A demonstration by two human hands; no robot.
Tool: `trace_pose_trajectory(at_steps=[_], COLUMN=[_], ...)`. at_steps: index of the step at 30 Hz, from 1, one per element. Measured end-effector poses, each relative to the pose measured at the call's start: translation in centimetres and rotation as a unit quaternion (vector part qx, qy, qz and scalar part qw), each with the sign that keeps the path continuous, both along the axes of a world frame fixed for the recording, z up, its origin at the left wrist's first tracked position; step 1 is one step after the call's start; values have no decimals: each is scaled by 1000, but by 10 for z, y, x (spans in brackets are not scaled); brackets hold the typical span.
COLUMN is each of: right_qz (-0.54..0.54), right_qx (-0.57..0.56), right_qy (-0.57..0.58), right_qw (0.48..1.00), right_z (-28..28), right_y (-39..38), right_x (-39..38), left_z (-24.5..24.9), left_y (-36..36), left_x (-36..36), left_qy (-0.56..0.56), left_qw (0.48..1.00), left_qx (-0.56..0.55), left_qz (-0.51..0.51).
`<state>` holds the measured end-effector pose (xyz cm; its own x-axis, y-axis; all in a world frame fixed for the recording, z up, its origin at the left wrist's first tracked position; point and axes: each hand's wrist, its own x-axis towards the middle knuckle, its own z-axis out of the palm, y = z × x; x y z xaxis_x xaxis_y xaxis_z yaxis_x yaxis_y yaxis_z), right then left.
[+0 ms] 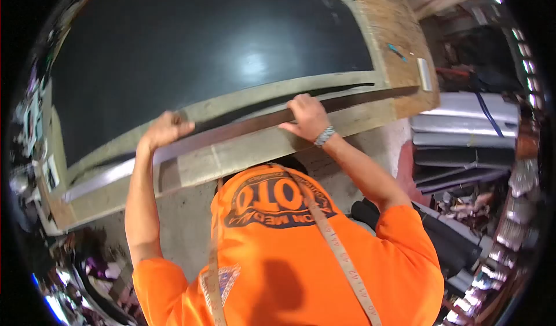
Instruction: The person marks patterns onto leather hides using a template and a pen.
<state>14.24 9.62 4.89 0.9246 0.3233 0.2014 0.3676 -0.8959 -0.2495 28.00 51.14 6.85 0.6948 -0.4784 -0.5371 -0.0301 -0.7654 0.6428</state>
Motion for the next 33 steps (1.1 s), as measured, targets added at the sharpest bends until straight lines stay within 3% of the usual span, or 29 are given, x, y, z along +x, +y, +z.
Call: trace_pose_trajectory(at_steps=[1,6,10,17,18,21,23,25,27,28,29,31,33], right_qz=[-5,-1,33,94,126,184,166,187,254,366,411,340,310], right_qx=[3,29,50,75,15,149,243,331,382,342,355,447,468], right_qy=[-4,9,12,72,147,132,409,581,675,685,686,703,662], right_qw=[1000,1000,998,990,981,963,864,720,578,530,485,437,497], right_z=[-3,-18,-14,-3,9,39,41,42,54,53,51,92,122], right_y=[3,-2,-3,-12,-15,-4,6,27,55,75,94,142,195], right_x=[0,4,5,0,0,-23,-29,-38,-45,-41,-48,-74,-96], left_z=[3,79,133,150,151,166,183,195,199,196,191,176,158], left_y=[14,40,33,-10,-15,-27,-36,-47,-51,-50,-46,-32,-10], left_x=[11,32,6,-101,-118,-174,-222,-270,-314,-336,-355,-392,-428], left_qy=[-3,-81,-148,-270,-283,-301,-319,-319,-298,-293,-290,-276,-261], left_qw=[999,994,985,957,951,927,915,904,888,876,864,833,800], left_qx=[-38,39,44,33,45,78,45,-26,-103,-118,-133,-145,-149], left_qz=[24,65,77,101,117,210,244,284,336,364,389,457,520])
